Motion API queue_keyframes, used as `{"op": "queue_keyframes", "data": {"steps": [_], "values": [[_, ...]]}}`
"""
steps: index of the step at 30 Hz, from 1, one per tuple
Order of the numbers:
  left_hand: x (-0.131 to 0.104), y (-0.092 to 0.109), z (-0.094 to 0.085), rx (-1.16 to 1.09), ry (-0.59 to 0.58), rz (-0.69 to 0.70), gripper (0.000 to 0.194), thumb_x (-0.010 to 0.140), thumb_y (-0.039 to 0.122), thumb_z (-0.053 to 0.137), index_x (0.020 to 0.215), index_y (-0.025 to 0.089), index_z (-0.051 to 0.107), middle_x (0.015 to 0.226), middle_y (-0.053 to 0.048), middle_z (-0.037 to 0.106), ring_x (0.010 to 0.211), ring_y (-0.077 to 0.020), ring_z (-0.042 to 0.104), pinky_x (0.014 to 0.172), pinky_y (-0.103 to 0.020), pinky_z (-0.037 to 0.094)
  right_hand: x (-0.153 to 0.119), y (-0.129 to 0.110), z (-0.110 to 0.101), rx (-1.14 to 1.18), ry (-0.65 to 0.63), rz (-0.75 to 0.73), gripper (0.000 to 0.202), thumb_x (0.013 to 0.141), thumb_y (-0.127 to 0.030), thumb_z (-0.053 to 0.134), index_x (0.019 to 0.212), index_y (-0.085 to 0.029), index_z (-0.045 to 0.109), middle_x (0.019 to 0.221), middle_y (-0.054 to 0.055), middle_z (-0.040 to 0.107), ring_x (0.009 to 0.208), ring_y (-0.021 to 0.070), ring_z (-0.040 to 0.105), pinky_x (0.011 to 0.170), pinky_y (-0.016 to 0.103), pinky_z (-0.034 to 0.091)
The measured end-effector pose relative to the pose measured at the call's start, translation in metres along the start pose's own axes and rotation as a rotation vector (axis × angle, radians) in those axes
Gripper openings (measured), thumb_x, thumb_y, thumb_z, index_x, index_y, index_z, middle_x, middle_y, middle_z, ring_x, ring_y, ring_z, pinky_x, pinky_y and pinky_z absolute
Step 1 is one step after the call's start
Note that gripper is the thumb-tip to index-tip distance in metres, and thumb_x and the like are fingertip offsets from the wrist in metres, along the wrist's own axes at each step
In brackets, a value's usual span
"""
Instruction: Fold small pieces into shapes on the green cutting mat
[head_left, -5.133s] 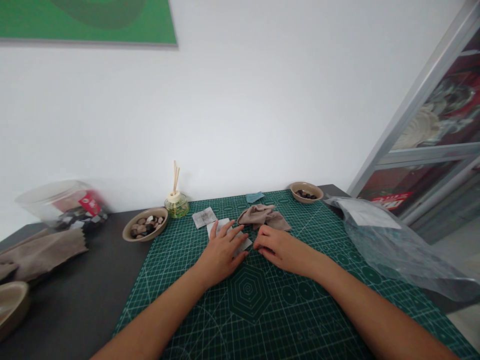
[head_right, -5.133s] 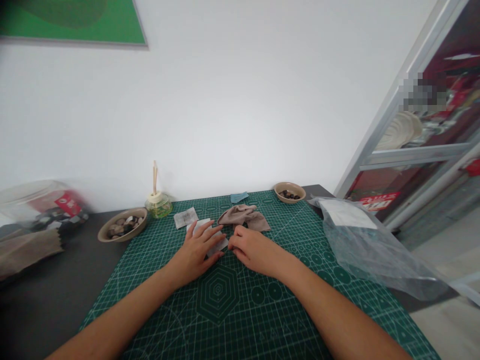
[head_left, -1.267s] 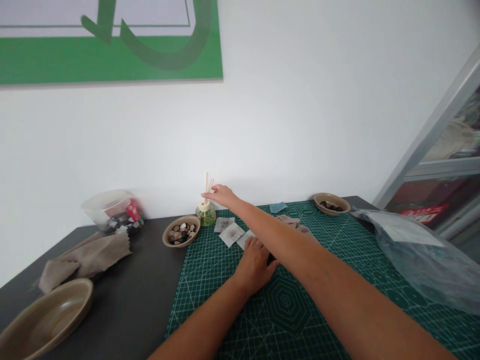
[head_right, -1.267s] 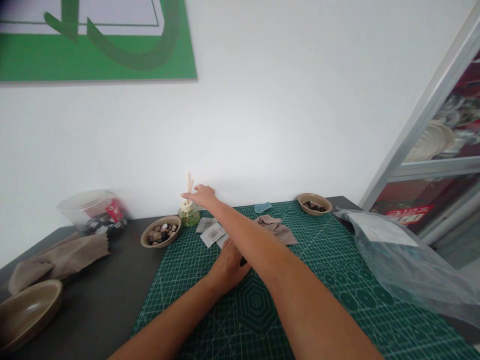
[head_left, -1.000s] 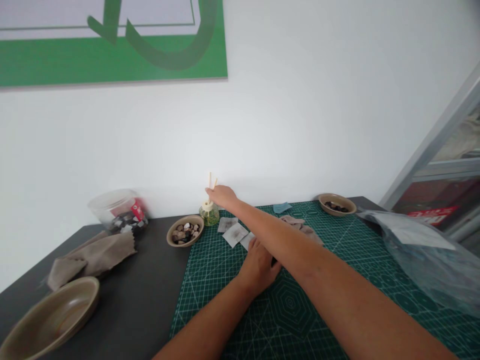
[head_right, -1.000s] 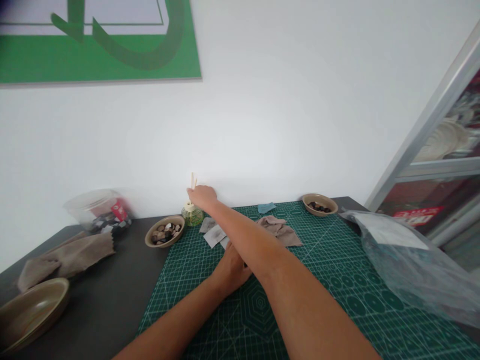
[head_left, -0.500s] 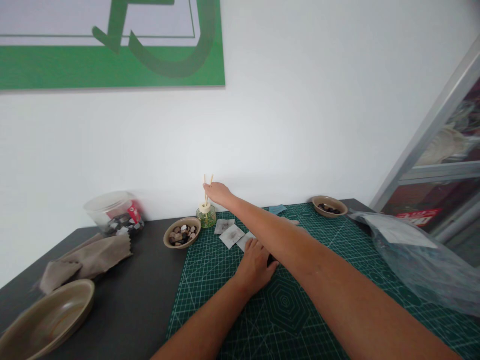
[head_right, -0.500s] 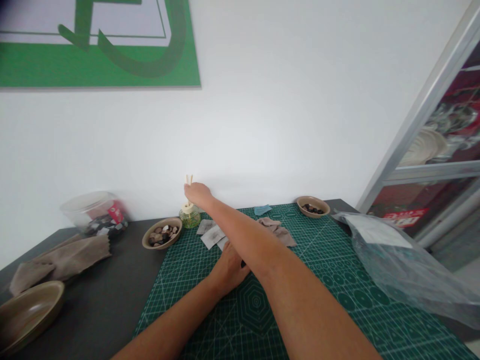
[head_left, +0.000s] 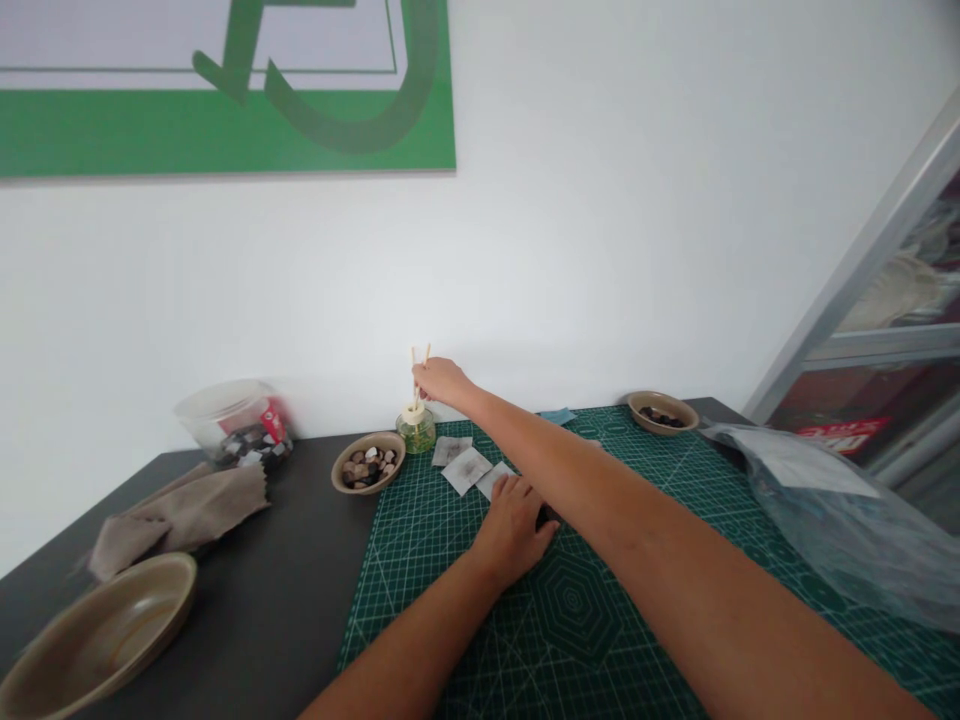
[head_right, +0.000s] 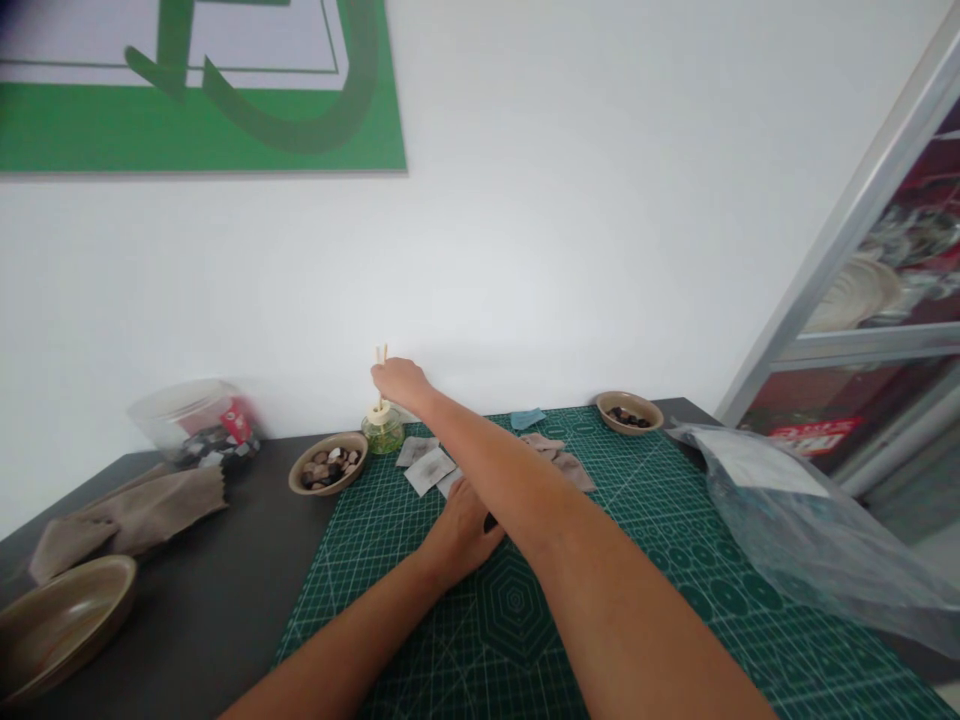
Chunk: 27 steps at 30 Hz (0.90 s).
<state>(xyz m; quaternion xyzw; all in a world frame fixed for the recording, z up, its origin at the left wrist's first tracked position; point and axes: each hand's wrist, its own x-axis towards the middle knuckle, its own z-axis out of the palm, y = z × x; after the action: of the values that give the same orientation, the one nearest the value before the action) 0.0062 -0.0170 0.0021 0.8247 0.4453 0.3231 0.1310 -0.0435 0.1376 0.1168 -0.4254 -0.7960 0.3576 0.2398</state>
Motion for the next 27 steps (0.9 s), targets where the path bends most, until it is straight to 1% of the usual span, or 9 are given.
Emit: {"op": "queue_keyframes", "data": {"steps": [3, 5, 6, 9, 14, 17, 20, 23, 27], "values": [[-0.001, -0.005, 0.005, 0.058, 0.006, 0.010, 0.022, 0.077, 0.016, 0.066, 0.098, 0.020, 0.060, 0.107, -0.007, 0.061, 0.107, -0.0286, 0.053, 0.096, -0.051, 0.038, -0.007, 0.008, -0.004, 0.148, -0.005, 0.014, 0.025, 0.093, -0.031, 0.048, 0.097, -0.010, 0.062, 0.093, 0.008, 0.065, 0.078, 0.0173, 0.064, 0.070, 0.033, 0.054], [-0.001, -0.006, 0.006, 0.070, 0.003, 0.003, 0.020, 0.074, 0.016, 0.068, 0.093, 0.019, 0.061, 0.102, -0.007, 0.062, 0.102, -0.0271, 0.054, 0.094, -0.048, 0.040, -0.014, 0.015, -0.010, 0.242, 0.030, 0.012, 0.035, 0.095, -0.028, 0.041, 0.076, -0.009, 0.063, 0.072, 0.008, 0.067, 0.062, 0.0144, 0.064, 0.062, 0.026, 0.054], [-0.001, -0.006, 0.006, 0.070, 0.000, -0.001, 0.019, 0.074, 0.015, 0.069, 0.091, 0.019, 0.062, 0.100, -0.006, 0.062, 0.100, -0.0264, 0.054, 0.093, -0.047, 0.041, -0.018, 0.018, -0.014, 0.286, 0.053, 0.011, 0.037, 0.095, -0.027, 0.039, 0.071, -0.010, 0.062, 0.067, 0.007, 0.067, 0.058, 0.0132, 0.063, 0.060, 0.024, 0.053], [-0.001, -0.003, 0.004, 0.061, -0.003, -0.008, 0.015, 0.073, 0.013, 0.069, 0.085, 0.018, 0.062, 0.095, -0.005, 0.061, 0.097, -0.0254, 0.055, 0.093, -0.046, 0.040, -0.027, 0.022, -0.029, 0.406, 0.094, 0.006, 0.038, 0.095, -0.024, 0.037, 0.066, -0.012, 0.059, 0.063, 0.006, 0.067, 0.053, 0.0111, 0.062, 0.057, 0.021, 0.053], [0.001, -0.001, 0.001, 0.045, -0.005, -0.009, 0.015, 0.072, 0.010, 0.068, 0.083, 0.018, 0.061, 0.095, -0.005, 0.061, 0.096, -0.0246, 0.055, 0.092, -0.045, 0.041, -0.041, 0.017, -0.056, 0.560, 0.132, -0.012, 0.039, 0.095, -0.025, 0.038, 0.064, -0.013, 0.058, 0.060, 0.006, 0.066, 0.051, 0.0111, 0.061, 0.057, 0.022, 0.053], [0.001, -0.003, 0.002, 0.041, -0.007, -0.014, 0.017, 0.072, 0.009, 0.068, 0.084, 0.018, 0.061, 0.095, -0.005, 0.061, 0.096, -0.0242, 0.055, 0.091, -0.045, 0.041, -0.061, 0.025, -0.074, 0.641, 0.182, -0.024, 0.040, 0.095, -0.025, 0.036, 0.066, -0.013, 0.060, 0.061, 0.007, 0.067, 0.054, 0.0117, 0.063, 0.060, 0.023, 0.053], [0.001, -0.005, 0.003, 0.040, -0.010, -0.025, 0.018, 0.072, 0.010, 0.069, 0.085, 0.018, 0.062, 0.096, -0.005, 0.061, 0.096, -0.0238, 0.055, 0.090, -0.044, 0.042, -0.098, 0.052, -0.095, 0.706, 0.263, -0.035, 0.037, 0.093, -0.027, 0.037, 0.070, -0.013, 0.062, 0.062, 0.007, 0.068, 0.057, 0.0123, 0.064, 0.060, 0.023, 0.052], [0.002, -0.007, 0.004, 0.039, -0.016, -0.031, 0.018, 0.071, 0.011, 0.070, 0.087, 0.017, 0.062, 0.097, -0.005, 0.061, 0.097, -0.0235, 0.054, 0.090, -0.043, 0.041, -0.144, 0.093, -0.111, 0.739, 0.385, -0.014, 0.037, 0.089, -0.035, 0.041, 0.064, -0.015, 0.061, 0.056, 0.005, 0.065, 0.049, 0.0124, 0.060, 0.050, 0.021, 0.047], [0.003, -0.008, 0.005, 0.040, -0.026, -0.038, 0.018, 0.072, 0.013, 0.070, 0.087, 0.018, 0.063, 0.097, -0.005, 0.061, 0.097, -0.0234, 0.054, 0.089, -0.042, 0.042, -0.200, 0.139, -0.118, 0.741, 0.543, 0.001, 0.038, 0.080, -0.047, 0.049, 0.057, -0.018, 0.058, 0.048, 0.002, 0.059, 0.043, 0.0128, 0.052, 0.042, 0.023, 0.040]]}}
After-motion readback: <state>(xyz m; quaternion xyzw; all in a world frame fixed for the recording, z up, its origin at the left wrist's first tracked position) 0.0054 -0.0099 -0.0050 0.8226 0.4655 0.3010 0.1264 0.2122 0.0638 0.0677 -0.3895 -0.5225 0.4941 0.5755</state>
